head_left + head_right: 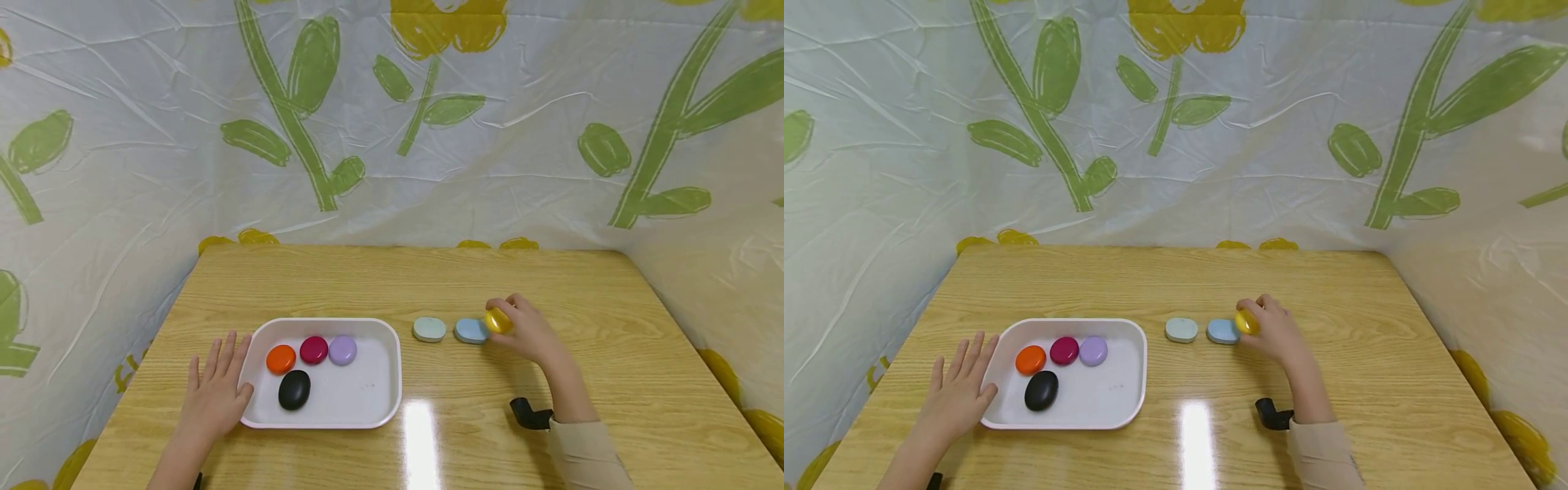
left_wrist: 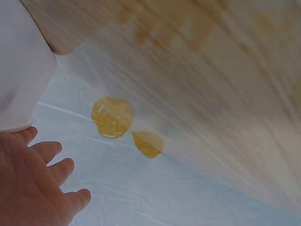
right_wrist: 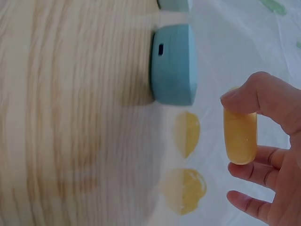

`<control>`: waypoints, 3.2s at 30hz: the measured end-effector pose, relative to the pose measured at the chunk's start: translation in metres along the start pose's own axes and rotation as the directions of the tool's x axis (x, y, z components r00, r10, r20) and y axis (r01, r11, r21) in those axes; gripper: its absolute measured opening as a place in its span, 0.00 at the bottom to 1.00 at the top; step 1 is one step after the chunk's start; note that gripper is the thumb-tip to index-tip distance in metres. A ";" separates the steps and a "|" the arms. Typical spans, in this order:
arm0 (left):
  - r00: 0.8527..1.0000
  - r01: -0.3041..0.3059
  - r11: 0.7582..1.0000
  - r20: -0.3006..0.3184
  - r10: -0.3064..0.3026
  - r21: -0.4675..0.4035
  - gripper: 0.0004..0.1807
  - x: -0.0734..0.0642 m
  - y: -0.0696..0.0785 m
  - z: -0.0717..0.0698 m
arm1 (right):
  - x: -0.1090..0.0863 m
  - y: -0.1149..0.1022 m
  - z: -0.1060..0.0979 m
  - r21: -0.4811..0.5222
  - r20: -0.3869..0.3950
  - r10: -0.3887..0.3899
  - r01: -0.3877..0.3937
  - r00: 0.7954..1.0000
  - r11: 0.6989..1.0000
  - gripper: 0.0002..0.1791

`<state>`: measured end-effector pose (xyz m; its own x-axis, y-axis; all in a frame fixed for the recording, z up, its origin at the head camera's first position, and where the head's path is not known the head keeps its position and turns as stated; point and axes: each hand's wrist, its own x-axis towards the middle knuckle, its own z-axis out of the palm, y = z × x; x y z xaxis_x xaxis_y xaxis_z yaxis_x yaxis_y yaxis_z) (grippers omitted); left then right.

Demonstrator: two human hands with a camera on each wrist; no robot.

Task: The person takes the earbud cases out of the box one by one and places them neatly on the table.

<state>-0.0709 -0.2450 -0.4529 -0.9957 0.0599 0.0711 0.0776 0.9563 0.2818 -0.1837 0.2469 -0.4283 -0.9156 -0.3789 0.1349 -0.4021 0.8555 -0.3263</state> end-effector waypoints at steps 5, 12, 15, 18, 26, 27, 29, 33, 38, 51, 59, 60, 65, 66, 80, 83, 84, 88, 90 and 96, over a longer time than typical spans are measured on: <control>1.000 0.001 1.000 0.006 0.000 -0.001 0.38 0.000 -0.001 0.001 | -0.005 0.015 0.001 -0.018 0.021 0.049 -0.049 0.999 0.999 0.25; 1.000 0.005 1.000 0.010 -0.005 0.000 0.37 0.000 0.000 0.000 | -0.009 0.027 0.005 -0.010 0.062 0.109 -0.109 0.992 0.994 0.25; 1.000 0.003 1.000 0.008 -0.003 -0.006 0.38 0.000 0.000 0.000 | -0.011 0.028 0.005 -0.008 0.089 0.125 -0.125 0.988 0.992 0.24; 1.000 0.003 1.000 0.008 -0.003 -0.006 0.38 0.000 0.000 0.000 | -0.011 0.028 0.006 -0.008 0.117 0.127 -0.127 0.985 0.992 0.24; 1.000 0.007 1.000 0.006 -0.007 0.002 0.38 0.000 -0.001 0.001 | -0.009 0.026 0.013 -0.012 0.156 0.118 -0.118 0.981 0.993 0.25; 1.000 0.008 1.000 0.007 -0.008 0.002 0.38 0.000 -0.001 0.001 | -0.009 0.026 0.014 -0.010 0.160 0.120 -0.120 0.980 0.993 0.24; 1.000 0.008 1.000 0.007 -0.008 0.004 0.38 0.000 -0.001 0.001 | -0.009 0.026 0.015 -0.006 0.168 0.126 -0.127 0.978 0.992 0.24; 1.000 0.007 1.000 0.005 -0.007 0.003 0.38 0.000 -0.001 0.001 | -0.009 0.026 0.016 0.007 0.180 0.132 -0.136 0.975 0.991 0.24; 1.000 0.002 1.000 -0.010 -0.002 0.003 0.38 0.000 0.000 0.002 | -0.009 0.027 0.016 0.007 0.183 0.134 -0.137 0.974 0.991 0.24; 1.000 0.016 1.000 0.020 -0.016 0.008 0.37 0.002 0.001 -0.001 | -0.006 0.014 0.011 -0.005 0.090 0.093 -0.093 0.992 0.996 0.30; 0.999 0.026 1.000 0.042 -0.026 0.016 0.37 0.002 0.001 -0.002 | 0.010 -0.022 0.007 -0.031 -0.067 -0.015 0.013 0.998 0.999 0.28; 0.999 0.024 1.000 0.038 -0.025 0.015 0.37 0.002 0.001 -0.002 | 0.012 -0.027 0.007 -0.034 -0.075 -0.026 0.024 0.997 0.999 0.28; 0.999 0.020 1.000 0.025 -0.021 0.014 0.37 0.001 0.002 -0.001 | 0.022 -0.059 0.010 -0.066 -0.108 -0.121 0.115 0.987 0.991 0.28; 0.999 0.023 1.000 0.030 -0.023 0.013 0.37 0.001 0.002 -0.002 | 0.024 -0.066 0.011 -0.073 -0.116 -0.146 0.138 0.983 0.988 0.27; 0.998 0.031 1.000 0.049 -0.031 0.005 0.37 0.001 0.002 -0.002 | 0.045 -0.143 0.045 -0.101 -0.111 -0.416 0.406 0.903 0.908 0.24; 0.998 0.032 0.999 0.048 -0.032 0.007 0.37 0.001 0.001 -0.002 | 0.047 -0.155 0.053 -0.094 -0.070 -0.452 0.445 0.889 0.891 0.24; 0.998 0.032 0.999 0.048 -0.032 0.006 0.37 0.001 0.001 -0.002 | 0.047 -0.159 0.056 -0.091 -0.056 -0.464 0.458 0.884 0.884 0.25; 0.998 0.033 0.999 0.052 -0.033 0.005 0.37 0.001 0.001 -0.002 | 0.048 -0.174 0.066 -0.082 -0.012 -0.513 0.510 0.859 0.856 0.25; 0.998 0.033 0.999 0.052 -0.033 0.005 0.37 0.001 0.001 -0.002 | 0.048 -0.179 0.072 -0.092 0.006 -0.528 0.527 0.849 0.845 0.25; 0.998 0.031 1.000 0.053 -0.031 0.004 0.37 0.001 0.002 -0.003 | 0.050 -0.190 0.088 -0.165 0.061 -0.543 0.545 0.838 0.822 0.24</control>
<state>-0.0712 -0.2442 -0.4499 -0.9989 0.0447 0.0116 0.0462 0.9590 0.2796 -0.1528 0.0342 -0.4422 -0.5483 -0.8032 0.2330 -0.8307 0.5553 -0.0402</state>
